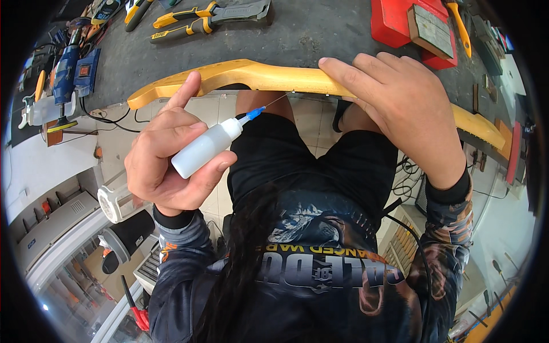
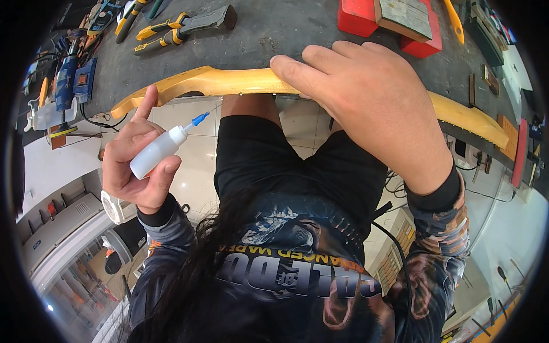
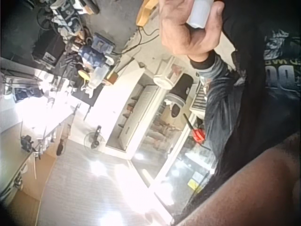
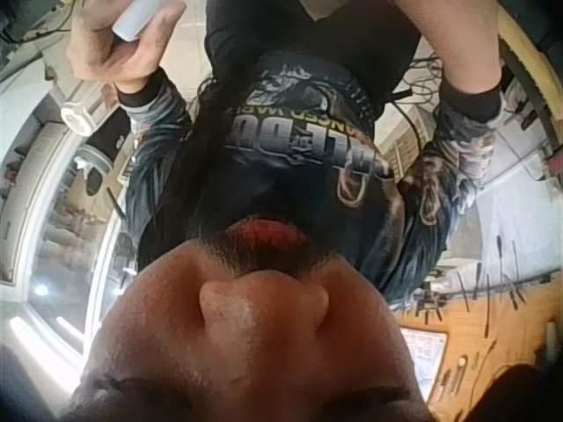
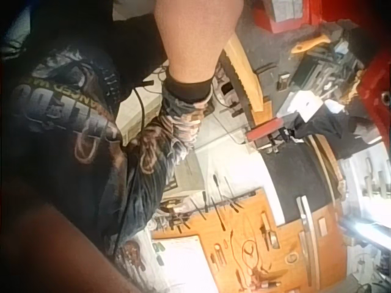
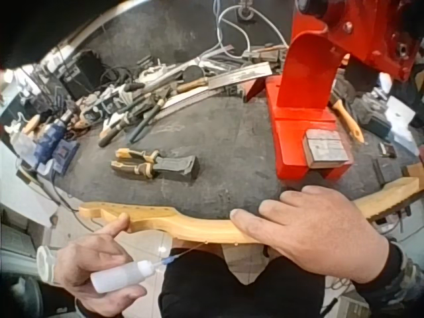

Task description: The recorder is gluing and pressing a guitar neck component at a repair bench.

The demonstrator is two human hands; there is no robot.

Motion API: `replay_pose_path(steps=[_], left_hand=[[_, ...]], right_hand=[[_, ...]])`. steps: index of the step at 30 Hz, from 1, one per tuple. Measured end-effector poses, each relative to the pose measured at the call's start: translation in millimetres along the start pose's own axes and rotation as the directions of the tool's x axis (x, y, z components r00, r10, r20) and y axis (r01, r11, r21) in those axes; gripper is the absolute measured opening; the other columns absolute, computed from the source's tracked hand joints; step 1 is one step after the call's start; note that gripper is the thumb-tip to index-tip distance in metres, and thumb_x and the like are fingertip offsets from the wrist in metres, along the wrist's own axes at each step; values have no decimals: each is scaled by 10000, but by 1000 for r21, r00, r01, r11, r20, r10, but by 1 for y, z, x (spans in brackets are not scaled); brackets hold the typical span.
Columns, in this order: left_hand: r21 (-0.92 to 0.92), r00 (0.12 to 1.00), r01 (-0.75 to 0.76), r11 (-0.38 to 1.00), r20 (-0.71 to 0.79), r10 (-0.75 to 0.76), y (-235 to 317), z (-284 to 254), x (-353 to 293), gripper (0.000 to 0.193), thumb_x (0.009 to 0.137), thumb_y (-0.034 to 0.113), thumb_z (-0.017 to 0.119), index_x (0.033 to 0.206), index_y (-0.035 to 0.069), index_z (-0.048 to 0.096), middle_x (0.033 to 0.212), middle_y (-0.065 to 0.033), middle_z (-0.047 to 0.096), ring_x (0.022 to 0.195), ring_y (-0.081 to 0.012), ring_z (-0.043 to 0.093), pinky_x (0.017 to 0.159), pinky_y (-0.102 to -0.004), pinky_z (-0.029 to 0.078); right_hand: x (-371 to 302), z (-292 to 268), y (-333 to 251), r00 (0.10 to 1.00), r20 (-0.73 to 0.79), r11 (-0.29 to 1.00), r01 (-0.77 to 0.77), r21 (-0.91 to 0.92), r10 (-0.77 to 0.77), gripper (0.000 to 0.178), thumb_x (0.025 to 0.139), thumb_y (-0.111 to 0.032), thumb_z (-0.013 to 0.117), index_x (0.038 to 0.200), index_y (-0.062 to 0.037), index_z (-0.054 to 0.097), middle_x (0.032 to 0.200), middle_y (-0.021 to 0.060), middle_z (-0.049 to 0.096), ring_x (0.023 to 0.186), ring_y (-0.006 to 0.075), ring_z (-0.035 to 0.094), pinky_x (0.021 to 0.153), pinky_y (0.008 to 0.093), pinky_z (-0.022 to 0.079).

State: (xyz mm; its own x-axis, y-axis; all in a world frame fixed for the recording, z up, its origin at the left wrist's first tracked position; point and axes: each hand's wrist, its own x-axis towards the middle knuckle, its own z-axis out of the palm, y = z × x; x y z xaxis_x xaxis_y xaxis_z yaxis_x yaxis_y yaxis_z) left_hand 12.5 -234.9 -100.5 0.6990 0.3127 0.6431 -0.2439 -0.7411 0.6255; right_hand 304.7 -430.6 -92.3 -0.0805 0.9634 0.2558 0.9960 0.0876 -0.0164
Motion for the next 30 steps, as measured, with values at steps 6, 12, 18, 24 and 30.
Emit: replay_pose_path(steps=[6, 12, 18, 24, 30], left_hand=[[10, 1000, -1, 1000, 8, 1, 0, 0, 1, 421, 860, 129, 1006, 1093, -61, 710, 820, -149, 749, 758, -233, 746, 1166, -801, 501], [3, 1000, -2, 1000, -4, 2, 0, 1, 0, 419, 861, 129, 1007, 1090, -60, 711, 810, -150, 752, 755, -233, 747, 1161, -805, 502], [-3, 1000, 1, 1000, -10, -1, 0, 1, 1, 422, 862, 132, 1008, 1091, -60, 710, 806, -150, 750, 756, -235, 748, 1157, -808, 503], [9, 1000, 2, 1000, -3, -2, 0, 0, 0, 422, 860, 133, 1008, 1090, -60, 713, 810, -150, 752, 756, -235, 748, 1158, -807, 503], [-9, 998, 51, 999, -23, -51, 5, 1, 0, 403, 944, 208, 939, 1144, -27, 681, 854, -160, 745, 771, -239, 742, 1180, -831, 467]], right_hand=[[0, 0, 0, 1000, -2, 1000, 3, -13, -3, 629, 910, -153, 811, 1524, -227, 697, 1024, 2, 685, 919, 225, 695, 772, 386, 558], [0, 0, 0, 1000, 1, 1000, -1, -15, 1, 626, 912, -150, 810, 1523, -230, 697, 1015, 0, 682, 915, 222, 693, 771, 386, 558], [0, 1, 0, 1000, -6, 1000, 0, -5, 0, 597, 933, -158, 793, 1519, -225, 697, 1014, 4, 677, 912, 228, 690, 767, 389, 555], [0, 0, 0, 1000, 5, 1000, -1, 3, 1, 585, 938, -155, 788, 1512, -220, 701, 1013, 8, 672, 909, 233, 688, 766, 395, 553], [0, 1, 1, 1000, -10, 1000, 3, 7, -3, 584, 931, -145, 790, 1505, -215, 707, 1004, 7, 672, 902, 228, 687, 751, 389, 556]])
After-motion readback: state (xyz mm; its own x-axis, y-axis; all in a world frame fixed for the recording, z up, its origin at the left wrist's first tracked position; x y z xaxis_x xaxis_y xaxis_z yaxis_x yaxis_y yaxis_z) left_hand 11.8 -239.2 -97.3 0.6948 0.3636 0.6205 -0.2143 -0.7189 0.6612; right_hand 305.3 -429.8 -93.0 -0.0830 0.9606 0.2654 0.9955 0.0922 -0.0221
